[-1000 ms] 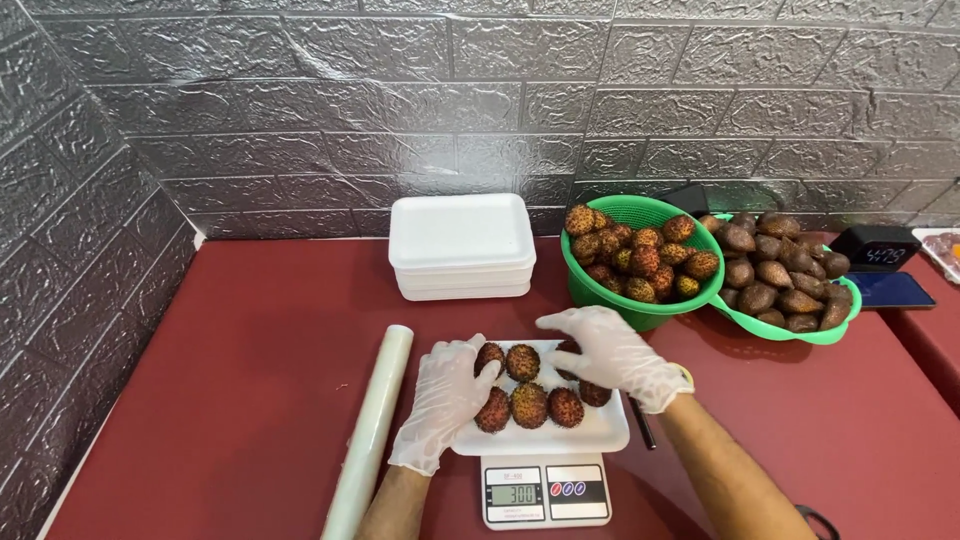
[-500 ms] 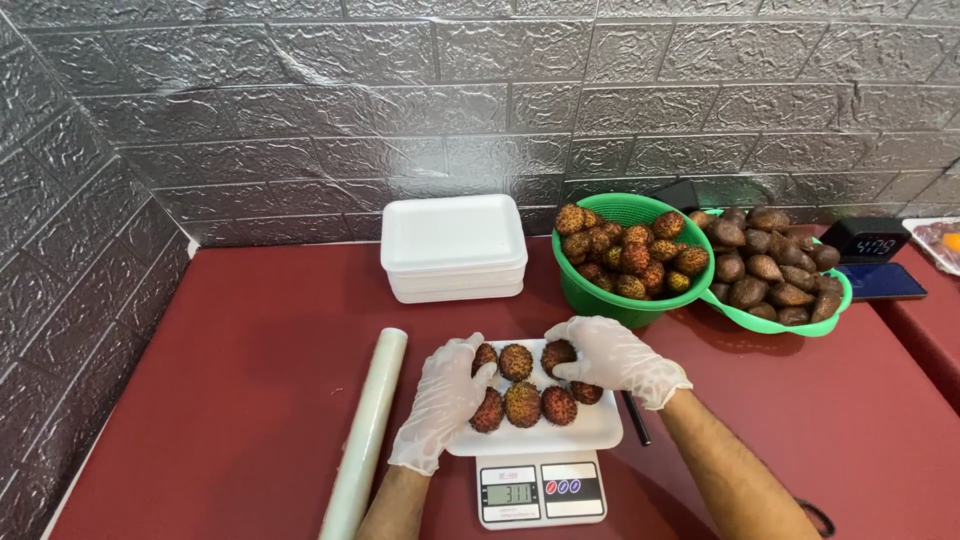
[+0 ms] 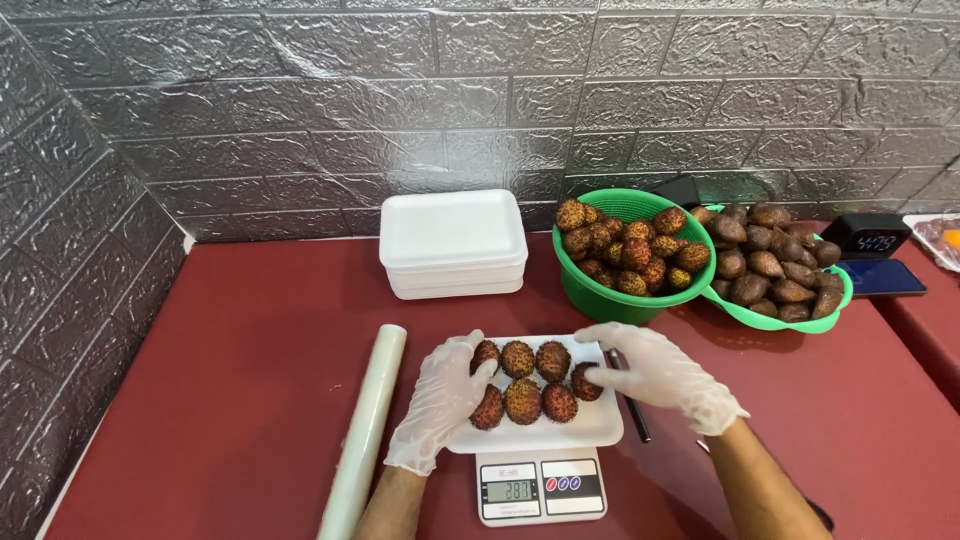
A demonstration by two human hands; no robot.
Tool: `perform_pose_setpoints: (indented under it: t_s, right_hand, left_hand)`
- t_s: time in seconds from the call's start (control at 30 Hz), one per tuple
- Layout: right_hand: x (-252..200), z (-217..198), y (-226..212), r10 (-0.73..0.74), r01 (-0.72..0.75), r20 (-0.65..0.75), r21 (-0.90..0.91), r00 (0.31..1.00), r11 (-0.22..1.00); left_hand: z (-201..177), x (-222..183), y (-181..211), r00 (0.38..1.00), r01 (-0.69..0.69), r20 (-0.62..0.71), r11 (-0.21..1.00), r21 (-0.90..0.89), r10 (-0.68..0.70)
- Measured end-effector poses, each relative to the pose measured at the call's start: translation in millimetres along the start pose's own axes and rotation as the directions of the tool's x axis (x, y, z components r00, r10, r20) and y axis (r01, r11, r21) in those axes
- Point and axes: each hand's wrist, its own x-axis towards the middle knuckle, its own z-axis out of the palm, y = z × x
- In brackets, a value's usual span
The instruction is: The person picks snake fruits from a basket, places them on a tray on a digital scale to reach a target weight, and then wraps the tray with plastic film.
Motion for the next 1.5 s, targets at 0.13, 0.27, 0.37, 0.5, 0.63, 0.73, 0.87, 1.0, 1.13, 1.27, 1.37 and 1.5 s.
perform_pose_setpoints:
  t_s: [0.13,0.27,0.37,0.5,0.63,0.73,0.87,1.0,1.13,1.27,1.37,1.5]
  right_hand:
    - [-3,20,31,0.004,-0.003,0.024,-0.019,1.000,1.000]
    - [-4,35,37,-0.063,0.063,-0.026,-0.026,0.998,0.998]
    - [5,44,48,-0.084,0.087,-0.063,0.043,0.994,0.995]
    - [9,53,53,-0.142,0.154,-0.135,0.087,0.981,0.984]
    - [2,48,49,-0.163,0.183,-0.162,0.116,0.973,0.976]
    - [-6,40,49,-0.163,0.198,-0.261,0.116,0.951,0.973]
    - [-8,43,62,-0.082,0.209,-0.426,0.261,0.901,0.943]
    - [-12,47,59,-0.022,0.248,-0.557,0.334,0.830,0.910]
    - [-13,51,61,0.017,0.244,-0.569,0.379,0.822,0.893]
    - [-13,53,63,0.050,0.280,-0.612,0.430,0.789,0.858]
    - [-14,55,63,0.079,0.273,-0.614,0.458,0.786,0.846]
    - [-14,59,69,0.123,0.264,-0.598,0.517,0.792,0.814]
  left_hand:
    - [-6,-7,1,1.000,-0.010,-0.005,1.000,-0.021,0.009]
    - [-5,-9,-5,0.998,-0.062,-0.036,0.998,-0.031,0.061]
    - [-4,-12,-7,0.996,-0.074,-0.042,0.996,-0.053,0.072]
    - [5,-3,-21,0.993,-0.097,-0.070,0.993,-0.073,0.091]
    - [4,-6,-22,0.990,-0.118,-0.091,0.986,-0.117,0.108]
    - [-3,-14,-22,0.987,-0.107,-0.139,0.982,-0.153,0.086]
    - [-10,-28,-22,0.956,-0.157,-0.280,0.957,-0.243,0.085]
    - [-29,-52,12,0.954,-0.046,-0.291,0.921,-0.387,-0.075]
    - [-37,-64,23,0.958,-0.002,-0.265,0.921,-0.389,-0.110]
    - [-44,-71,22,0.938,-0.025,-0.331,0.932,-0.361,-0.103]
    - [-45,-75,6,0.925,0.018,-0.351,0.943,-0.332,-0.142]
    - [-57,-95,-5,0.910,0.234,-0.287,0.942,-0.240,-0.299]
